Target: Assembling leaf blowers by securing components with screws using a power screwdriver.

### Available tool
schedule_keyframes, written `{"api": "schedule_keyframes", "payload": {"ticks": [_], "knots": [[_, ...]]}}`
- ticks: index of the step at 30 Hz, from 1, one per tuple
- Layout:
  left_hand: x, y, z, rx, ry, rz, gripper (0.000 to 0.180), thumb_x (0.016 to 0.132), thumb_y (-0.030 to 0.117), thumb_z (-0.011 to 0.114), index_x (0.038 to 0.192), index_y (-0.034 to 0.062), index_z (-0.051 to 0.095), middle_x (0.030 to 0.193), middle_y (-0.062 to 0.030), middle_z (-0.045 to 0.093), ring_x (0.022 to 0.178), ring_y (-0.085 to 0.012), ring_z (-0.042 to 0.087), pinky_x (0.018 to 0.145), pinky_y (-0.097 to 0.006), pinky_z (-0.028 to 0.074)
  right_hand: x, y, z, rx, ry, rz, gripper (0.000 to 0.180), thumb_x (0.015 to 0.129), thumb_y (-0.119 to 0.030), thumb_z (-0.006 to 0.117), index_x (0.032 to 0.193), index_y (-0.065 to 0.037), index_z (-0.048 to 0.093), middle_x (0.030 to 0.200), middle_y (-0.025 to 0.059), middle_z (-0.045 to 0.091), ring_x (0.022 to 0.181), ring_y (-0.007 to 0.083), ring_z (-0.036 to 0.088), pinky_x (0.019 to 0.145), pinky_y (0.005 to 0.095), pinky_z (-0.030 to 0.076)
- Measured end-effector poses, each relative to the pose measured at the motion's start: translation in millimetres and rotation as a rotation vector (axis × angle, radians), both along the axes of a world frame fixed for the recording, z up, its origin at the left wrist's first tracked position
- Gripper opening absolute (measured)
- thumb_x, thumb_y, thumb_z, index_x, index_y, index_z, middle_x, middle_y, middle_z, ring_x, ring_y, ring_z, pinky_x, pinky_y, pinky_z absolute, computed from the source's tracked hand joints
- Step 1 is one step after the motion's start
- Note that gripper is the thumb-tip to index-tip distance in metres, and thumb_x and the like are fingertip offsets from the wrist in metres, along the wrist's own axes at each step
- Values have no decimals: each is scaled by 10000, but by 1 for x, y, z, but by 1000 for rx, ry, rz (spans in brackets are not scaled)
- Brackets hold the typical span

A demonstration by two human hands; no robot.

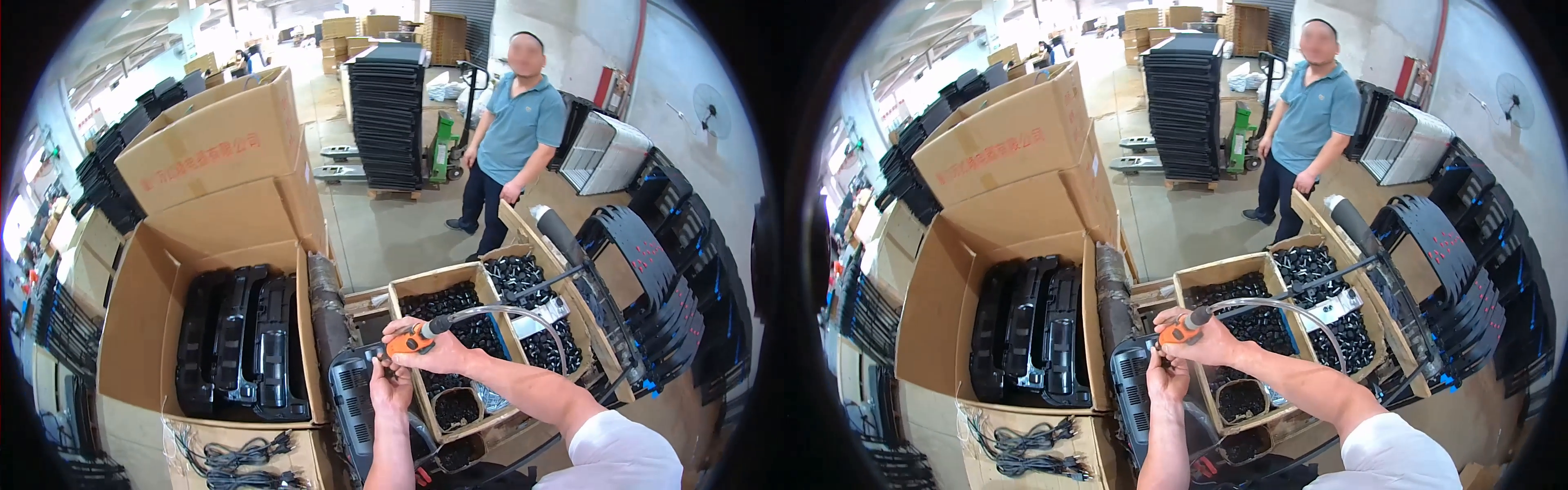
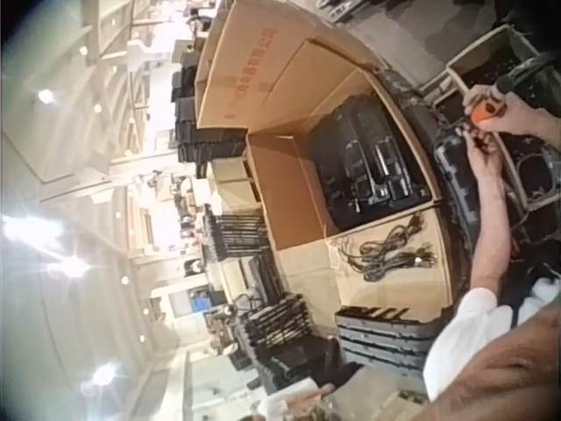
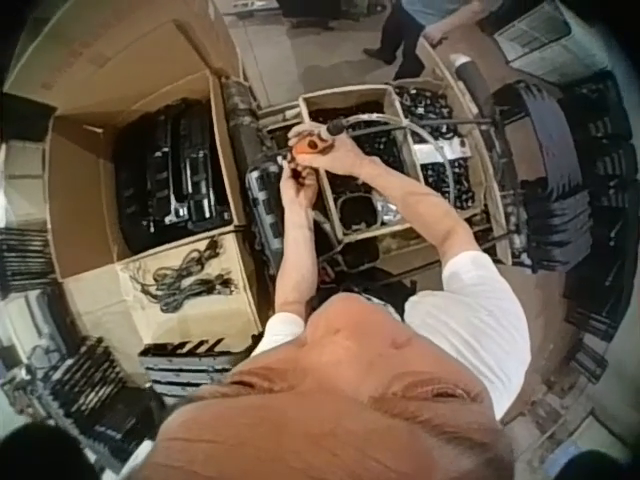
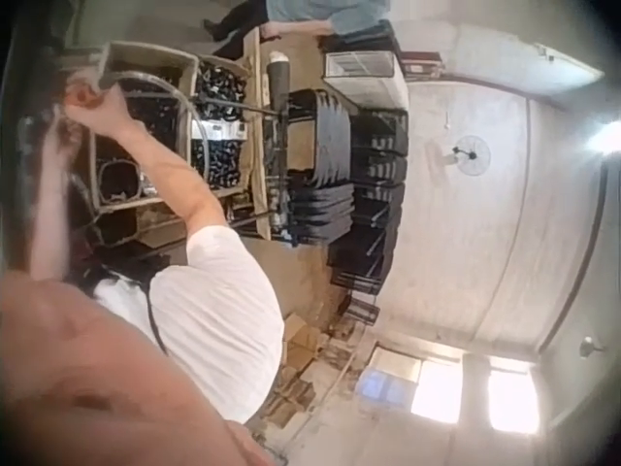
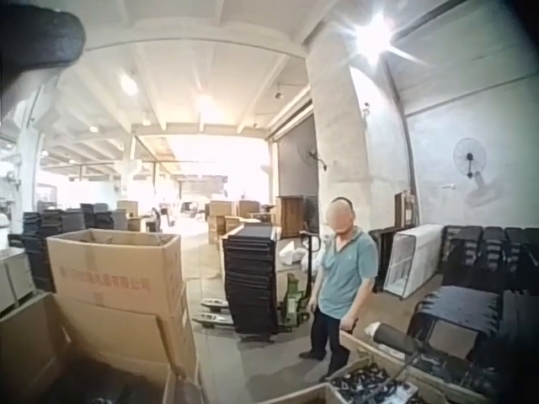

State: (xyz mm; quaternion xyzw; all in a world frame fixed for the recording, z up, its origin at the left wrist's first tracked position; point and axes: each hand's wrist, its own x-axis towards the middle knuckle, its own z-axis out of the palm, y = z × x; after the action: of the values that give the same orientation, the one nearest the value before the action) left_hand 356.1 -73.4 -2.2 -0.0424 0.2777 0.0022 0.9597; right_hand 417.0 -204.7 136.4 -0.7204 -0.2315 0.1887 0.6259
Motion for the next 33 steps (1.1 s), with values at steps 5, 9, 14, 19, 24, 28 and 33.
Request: {"api": "schedule_keyframes", "payload": {"ticks": [5,9,14,19,24,28,33], "knots": [[1,-3,27,134,16,29,346,1128,356,457,1049,68,631,893,-36,647,783,-175,620,734,-306,567,6,13,6,80,61,-7,457,872,-23,777,1291,-49,595,1219,94,684,1153,182,662,1014,354,553],[-20,6,24,118,48,-9,261,1118,196,469,1241,7,601,1083,-126,716,964,-259,708,891,-383,619,23,33,9,24,-64,-41,458,871,-46,776,1290,-43,592,1227,101,702,1148,183,664,1037,360,532],[-51,15,10,211,56,-87,242,1112,177,487,1260,20,597,1007,-104,701,841,-219,688,775,-347,618,36,63,7,-43,-121,-10,450,845,-78,786,1268,-56,635,1165,80,719,1105,151,671,995,334,545],[-65,10,18,272,24,-147,211,1113,227,521,1210,61,609,856,-38,635,683,-153,586,585,-272,477,40,77,-6,-57,-83,9,434,829,-105,800,1238,-62,659,1134,72,723,1074,155,679,970,330,553],[-68,11,17,378,-51,-167,209,1103,272,550,1135,72,601,845,-16,615,668,-130,561,579,-253,465,47,89,-20,-175,-116,60,467,837,-110,818,1263,-45,638,1130,57,722,1063,141,666,981,328,539],[-61,17,30,479,-49,-226,175,1096,239,571,1106,67,598,846,-9,624,636,-88,550,557,-245,460,49,93,-18,-160,-152,78,394,826,-118,808,1191,-51,677,1091,45,725,1027,139,669,956,321,538],[-60,13,18,539,-35,-169,173,1088,205,588,1120,43,641,857,2,630,661,-89,574,549,-233,472,48,99,-15,-316,-203,127,278,803,-143,793,1056,-47,727,1009,46,723,950,145,676,897,318,541]]}}
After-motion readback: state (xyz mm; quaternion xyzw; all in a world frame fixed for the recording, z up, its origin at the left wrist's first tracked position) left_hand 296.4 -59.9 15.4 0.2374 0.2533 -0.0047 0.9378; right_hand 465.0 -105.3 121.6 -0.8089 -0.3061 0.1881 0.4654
